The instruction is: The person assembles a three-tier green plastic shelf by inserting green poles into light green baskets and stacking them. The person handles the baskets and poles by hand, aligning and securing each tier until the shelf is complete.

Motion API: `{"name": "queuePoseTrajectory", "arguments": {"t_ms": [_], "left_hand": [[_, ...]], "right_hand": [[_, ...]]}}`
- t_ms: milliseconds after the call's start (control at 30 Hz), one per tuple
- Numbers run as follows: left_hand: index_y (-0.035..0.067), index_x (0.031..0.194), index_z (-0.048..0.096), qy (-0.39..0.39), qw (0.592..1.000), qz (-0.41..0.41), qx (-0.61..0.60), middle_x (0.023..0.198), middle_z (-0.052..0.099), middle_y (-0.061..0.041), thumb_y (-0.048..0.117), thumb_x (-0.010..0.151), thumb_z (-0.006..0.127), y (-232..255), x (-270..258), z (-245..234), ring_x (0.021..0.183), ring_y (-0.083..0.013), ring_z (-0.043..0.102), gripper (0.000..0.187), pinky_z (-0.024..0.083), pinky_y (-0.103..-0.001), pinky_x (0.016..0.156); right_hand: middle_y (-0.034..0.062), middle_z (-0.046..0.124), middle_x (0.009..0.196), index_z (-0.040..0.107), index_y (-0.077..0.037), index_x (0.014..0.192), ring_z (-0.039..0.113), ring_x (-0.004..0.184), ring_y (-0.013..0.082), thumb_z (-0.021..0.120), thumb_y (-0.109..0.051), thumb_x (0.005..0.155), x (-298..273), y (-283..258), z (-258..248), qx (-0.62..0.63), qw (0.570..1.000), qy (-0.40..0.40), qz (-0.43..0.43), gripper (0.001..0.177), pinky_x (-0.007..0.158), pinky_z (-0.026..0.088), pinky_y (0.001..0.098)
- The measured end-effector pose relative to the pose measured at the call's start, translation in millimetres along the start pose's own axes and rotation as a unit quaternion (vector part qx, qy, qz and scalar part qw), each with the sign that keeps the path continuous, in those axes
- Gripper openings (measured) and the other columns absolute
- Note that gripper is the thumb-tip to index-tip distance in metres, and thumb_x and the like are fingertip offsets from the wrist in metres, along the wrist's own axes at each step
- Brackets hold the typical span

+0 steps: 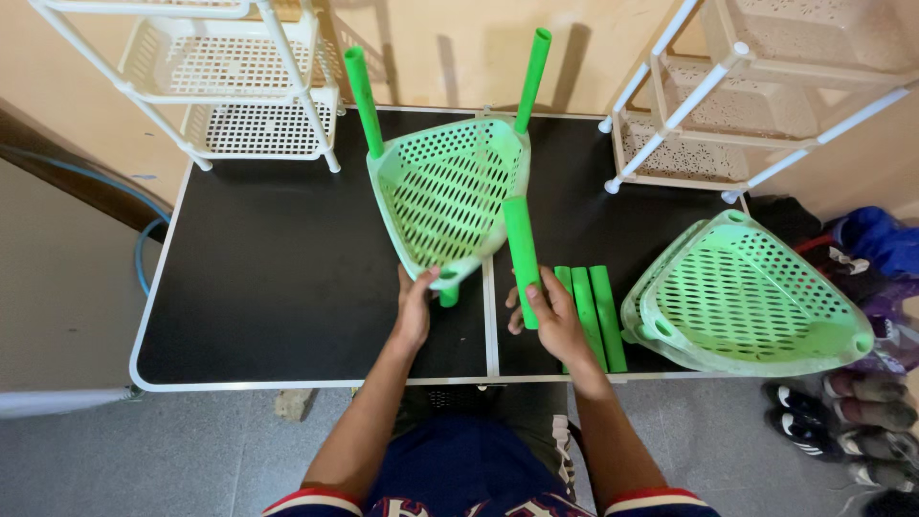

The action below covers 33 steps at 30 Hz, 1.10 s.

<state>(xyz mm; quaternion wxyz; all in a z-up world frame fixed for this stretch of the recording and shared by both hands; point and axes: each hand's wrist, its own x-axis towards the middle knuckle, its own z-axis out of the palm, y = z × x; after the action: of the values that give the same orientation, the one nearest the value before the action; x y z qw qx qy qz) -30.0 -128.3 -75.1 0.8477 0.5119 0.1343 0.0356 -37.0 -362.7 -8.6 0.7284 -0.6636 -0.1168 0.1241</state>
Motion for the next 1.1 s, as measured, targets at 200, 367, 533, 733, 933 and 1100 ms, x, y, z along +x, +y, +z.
{"name": "queuePoseTrajectory", "arguments": {"t_ms": [200, 367, 533, 733, 933, 1100], "left_hand": [[0.002, 0.135, 0.036, -0.013, 0.996, 0.075, -0.04, 0.121, 0.06, -0.02, 0.036, 0.092, 0.062, 51.5, 6.7, 9.0, 0.101, -0.03, 0.067, 0.06, 0.061, -0.042, 0.07], [-0.001, 0.131, 0.04, -0.019, 0.995, 0.096, 0.014, 0.109, 0.066, -0.021, 0.037, 0.096, 0.06, 91.2, 6.7, 14.5, 0.086, -0.0271, 0.071, 0.055, 0.061, -0.038, 0.065], [0.001, 0.137, 0.034, -0.018, 0.985, 0.12, 0.121, 0.109, 0.064, -0.017, 0.044, 0.092, 0.065, 118.7, -3.8, 31.8, 0.086, -0.0221, 0.069, 0.07, 0.061, -0.034, 0.063], [-0.002, 0.14, 0.035, -0.01, 0.984, 0.114, 0.138, 0.108, 0.067, -0.016, 0.056, 0.09, 0.066, 137.4, -15.5, 48.9, 0.085, -0.0199, 0.07, 0.083, 0.059, -0.032, 0.062], [0.001, 0.141, 0.037, 0.003, 0.973, 0.113, 0.203, 0.109, 0.07, -0.017, 0.06, 0.087, 0.065, 144.2, -28.1, 57.0, 0.086, -0.0217, 0.072, 0.085, 0.06, -0.032, 0.065], [0.007, 0.143, 0.04, 0.05, 0.929, 0.161, 0.33, 0.113, 0.073, -0.018, 0.058, 0.09, 0.066, 148.4, -37.0, 57.8, 0.101, -0.0296, 0.075, 0.078, 0.057, -0.039, 0.086]], "right_hand": [[0.0122, 0.071, 0.106, 0.047, -0.003, 0.134, 0.078, 0.077, 0.0229, 0.048, -0.027, 0.105, 12.2, -48.1, -15.0, -0.163, 0.985, -0.047, -0.021, 0.038, 0.064, 0.065, 0.0347], [0.0134, 0.077, 0.098, 0.055, -0.009, 0.135, 0.076, 0.082, 0.0293, 0.058, -0.029, 0.103, 23.4, -118.5, -26.2, -0.498, 0.858, -0.052, -0.117, 0.038, 0.07, 0.06, 0.0394], [0.0115, 0.075, 0.098, 0.068, -0.012, 0.122, 0.071, 0.075, 0.0338, 0.064, -0.034, 0.098, 27.8, -192.2, -17.1, -0.634, 0.717, -0.061, -0.284, 0.033, 0.063, 0.056, 0.0437], [0.0081, 0.069, 0.077, 0.073, -0.02, 0.118, 0.068, 0.063, 0.0326, 0.064, -0.043, 0.094, 33.1, -245.9, 6.0, -0.734, 0.616, -0.129, -0.253, 0.034, 0.054, 0.053, 0.0447], [0.0055, 0.067, 0.072, 0.073, -0.024, 0.115, 0.069, 0.059, 0.0311, 0.063, -0.043, 0.092, 35.4, -271.5, 21.7, -0.783, 0.543, -0.168, -0.251, 0.032, 0.048, 0.053, 0.045], [0.0062, 0.067, 0.072, 0.072, -0.023, 0.116, 0.07, 0.061, 0.0303, 0.061, -0.045, 0.093, 31.2, -282.7, 30.8, -0.808, 0.508, -0.203, -0.219, 0.033, 0.05, 0.054, 0.0458]]}}
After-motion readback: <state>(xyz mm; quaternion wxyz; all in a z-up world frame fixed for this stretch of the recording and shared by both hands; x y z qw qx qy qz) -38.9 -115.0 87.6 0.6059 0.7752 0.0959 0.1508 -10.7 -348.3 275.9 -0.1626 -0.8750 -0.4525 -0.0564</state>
